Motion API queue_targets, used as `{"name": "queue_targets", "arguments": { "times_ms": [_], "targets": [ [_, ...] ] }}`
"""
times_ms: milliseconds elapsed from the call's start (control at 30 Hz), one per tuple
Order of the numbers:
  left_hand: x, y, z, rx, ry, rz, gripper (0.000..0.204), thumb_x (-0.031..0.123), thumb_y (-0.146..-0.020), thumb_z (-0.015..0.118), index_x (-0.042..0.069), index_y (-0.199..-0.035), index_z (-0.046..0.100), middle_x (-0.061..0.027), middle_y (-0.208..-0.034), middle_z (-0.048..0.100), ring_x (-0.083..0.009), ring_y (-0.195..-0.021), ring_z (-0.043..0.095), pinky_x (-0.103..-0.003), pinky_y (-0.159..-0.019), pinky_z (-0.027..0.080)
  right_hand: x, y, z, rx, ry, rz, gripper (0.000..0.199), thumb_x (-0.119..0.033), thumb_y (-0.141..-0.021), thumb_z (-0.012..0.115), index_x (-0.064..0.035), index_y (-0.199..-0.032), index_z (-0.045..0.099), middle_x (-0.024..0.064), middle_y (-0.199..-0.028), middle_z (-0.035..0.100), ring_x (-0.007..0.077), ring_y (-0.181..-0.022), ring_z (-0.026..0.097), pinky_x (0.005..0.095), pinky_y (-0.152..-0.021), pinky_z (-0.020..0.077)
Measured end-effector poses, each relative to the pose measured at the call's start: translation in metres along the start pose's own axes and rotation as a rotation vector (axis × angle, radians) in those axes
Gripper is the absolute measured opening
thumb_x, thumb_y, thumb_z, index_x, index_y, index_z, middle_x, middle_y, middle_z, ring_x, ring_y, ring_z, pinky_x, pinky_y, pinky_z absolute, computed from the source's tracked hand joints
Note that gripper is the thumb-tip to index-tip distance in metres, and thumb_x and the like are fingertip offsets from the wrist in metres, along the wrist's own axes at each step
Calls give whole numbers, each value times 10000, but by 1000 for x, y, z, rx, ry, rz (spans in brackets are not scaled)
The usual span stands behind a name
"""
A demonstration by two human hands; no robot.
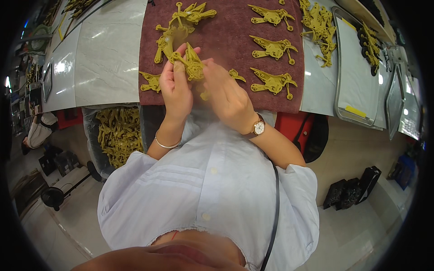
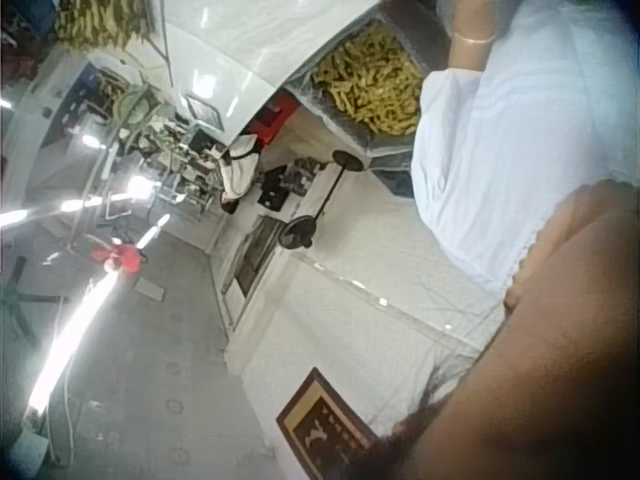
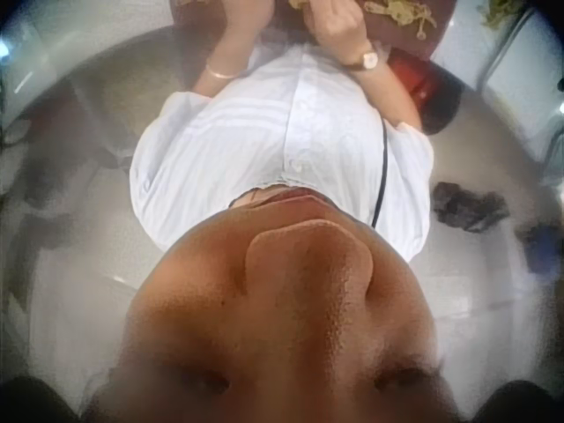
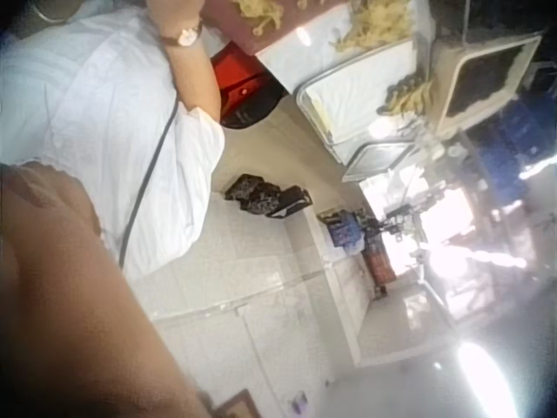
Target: The person assembles plastic toy motorcycle frames and plastic wheels by hand, attaching the plastic wheels to the plastic motorcycle frames.
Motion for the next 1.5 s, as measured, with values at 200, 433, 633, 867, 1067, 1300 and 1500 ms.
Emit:
{"name": "queue_targets", "arguments": {
  "times_ms": [200, 433, 633, 867, 1067, 1300, 1500],
  "targets": [
    [4, -12, 3, 38, 150, -57, 370, 151, -1032, 326, -84, -1308, 396, -231, -1288, 524, -312, -1084, 621, -367, -907, 537, 9, -8, -23, 124, -93, 396, 249, -3, -889, 585, 54, -1129, 616, 158, -1027, 690, 248, -761, 688, 313, -646, 538],
    [6, -43, -17, 96, 529, -175, 118, 25, -966, 429, 10, -1083, 433, -213, -1286, 503, -278, -1169, 529, -393, -993, 464, 147, -36, -99, 342, 324, 358, 258, -109, -922, 577, -65, -1163, 661, 130, -1068, 686, 222, -870, 674, 305, -745, 519],
    [-25, -53, 8, 2, 337, -268, 174, -55, -885, 566, 3, -1041, 513, -147, -1151, 568, -227, -1014, 603, -367, -909, 499, 262, -28, -132, 150, 693, 295, 293, -129, -899, 563, -77, -1171, 657, 171, -1175, 634, 305, -1006, 638, 368, -846, 505],
    [-39, -66, 5, 7, -385, 43, 435, -55, -781, 689, 20, -1127, 437, -117, -1046, 548, -149, -905, 586, -246, -757, 506, 273, -29, -114, 51, 684, 271, 372, -136, -825, 546, -61, -1177, 643, 257, -1207, 583, 402, -1102, 567, 431, -960, 448],
    [-31, -69, 2, 35, -280, 55, 480, -8, -737, 732, 47, -1090, 412, -108, -1026, 540, -170, -879, 601, -275, -683, 508, 131, -80, -35, -367, -126, 32, 376, -198, -779, 727, -48, -1115, 651, 134, -1083, 663, 306, -965, 636, 367, -836, 504],
    [25, -72, -7, -145, -650, 26, 497, 105, -794, 722, -6, -1219, 488, -220, -1078, 647, -236, -923, 682, -278, -710, 541, 112, -59, 6, -610, 41, 27, 461, -131, -762, 716, -71, -1204, 600, 90, -1122, 605, 260, -1081, 564, 366, -918, 430],
    [45, -103, -26, -133, -1309, 734, 494, 223, -776, 739, 68, -1221, 590, -134, -1220, 613, -263, -1017, 640, -362, -844, 516, 111, -63, 5, -615, -24, 31, 437, -101, -762, 702, -62, -1188, 610, 100, -1113, 598, 274, -1060, 567, 377, -909, 441]
  ]
}}
Point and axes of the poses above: each hand's wrist, its own y-axis away from the middle knuckle, its own z-axis out of the palm, x = y × z, the point moved 4 cm from there along -y, towards the middle knuckle
